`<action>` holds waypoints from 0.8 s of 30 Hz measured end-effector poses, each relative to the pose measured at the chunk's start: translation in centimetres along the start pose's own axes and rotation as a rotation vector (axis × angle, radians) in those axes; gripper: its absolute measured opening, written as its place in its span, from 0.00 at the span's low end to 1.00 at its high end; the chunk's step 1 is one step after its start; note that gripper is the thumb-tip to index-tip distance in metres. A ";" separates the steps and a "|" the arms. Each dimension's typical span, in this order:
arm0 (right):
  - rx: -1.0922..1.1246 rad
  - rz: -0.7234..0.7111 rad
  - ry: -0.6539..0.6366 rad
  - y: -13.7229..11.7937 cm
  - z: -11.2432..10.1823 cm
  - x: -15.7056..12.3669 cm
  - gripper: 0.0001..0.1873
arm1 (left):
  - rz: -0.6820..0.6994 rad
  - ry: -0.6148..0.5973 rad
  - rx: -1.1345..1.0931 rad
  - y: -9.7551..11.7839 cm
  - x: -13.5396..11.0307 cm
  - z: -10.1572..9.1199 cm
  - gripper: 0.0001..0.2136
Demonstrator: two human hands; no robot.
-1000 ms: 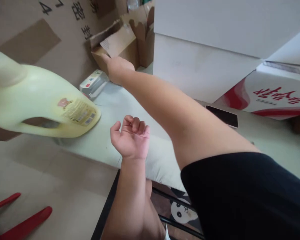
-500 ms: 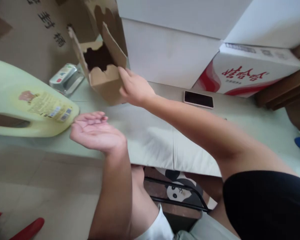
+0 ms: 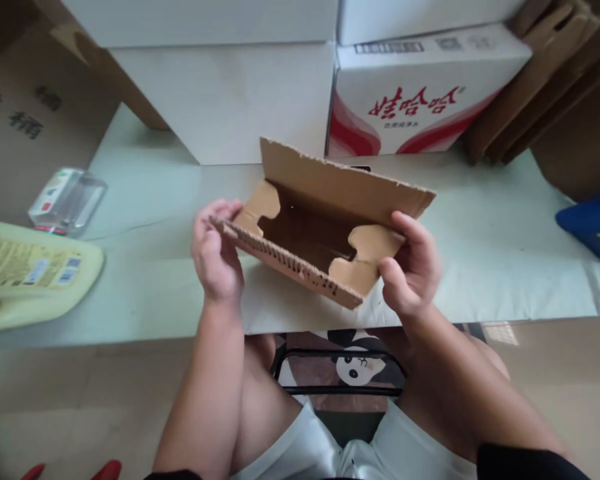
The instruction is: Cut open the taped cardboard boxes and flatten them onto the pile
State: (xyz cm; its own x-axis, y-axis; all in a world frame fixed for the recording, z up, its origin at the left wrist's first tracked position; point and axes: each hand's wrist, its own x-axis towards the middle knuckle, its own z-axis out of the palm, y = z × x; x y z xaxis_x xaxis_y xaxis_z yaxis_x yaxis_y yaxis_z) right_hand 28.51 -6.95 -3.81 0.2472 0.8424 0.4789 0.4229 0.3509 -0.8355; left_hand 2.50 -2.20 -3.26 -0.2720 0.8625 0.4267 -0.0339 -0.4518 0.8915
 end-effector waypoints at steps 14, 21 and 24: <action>0.111 -0.021 -0.100 2.2 -1.7 0.6 0.14 | 0.077 -0.085 0.190 -1.1 0.3 4.6 0.23; 0.112 -0.016 -0.117 2.4 -1.9 0.6 0.17 | 0.092 -0.214 0.343 -0.6 1.3 4.4 0.11; 0.115 0.012 -0.034 3.1 -1.7 0.6 0.24 | 0.045 -0.130 0.287 -1.1 2.0 3.2 0.10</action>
State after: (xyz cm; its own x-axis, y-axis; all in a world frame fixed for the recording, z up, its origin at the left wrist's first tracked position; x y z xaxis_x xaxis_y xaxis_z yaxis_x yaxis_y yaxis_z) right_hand 31.45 -6.04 -5.63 0.2210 0.8594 0.4611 0.3170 0.3838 -0.8673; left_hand 5.07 0.73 -2.96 -0.1409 0.8734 0.4662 0.2527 -0.4235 0.8699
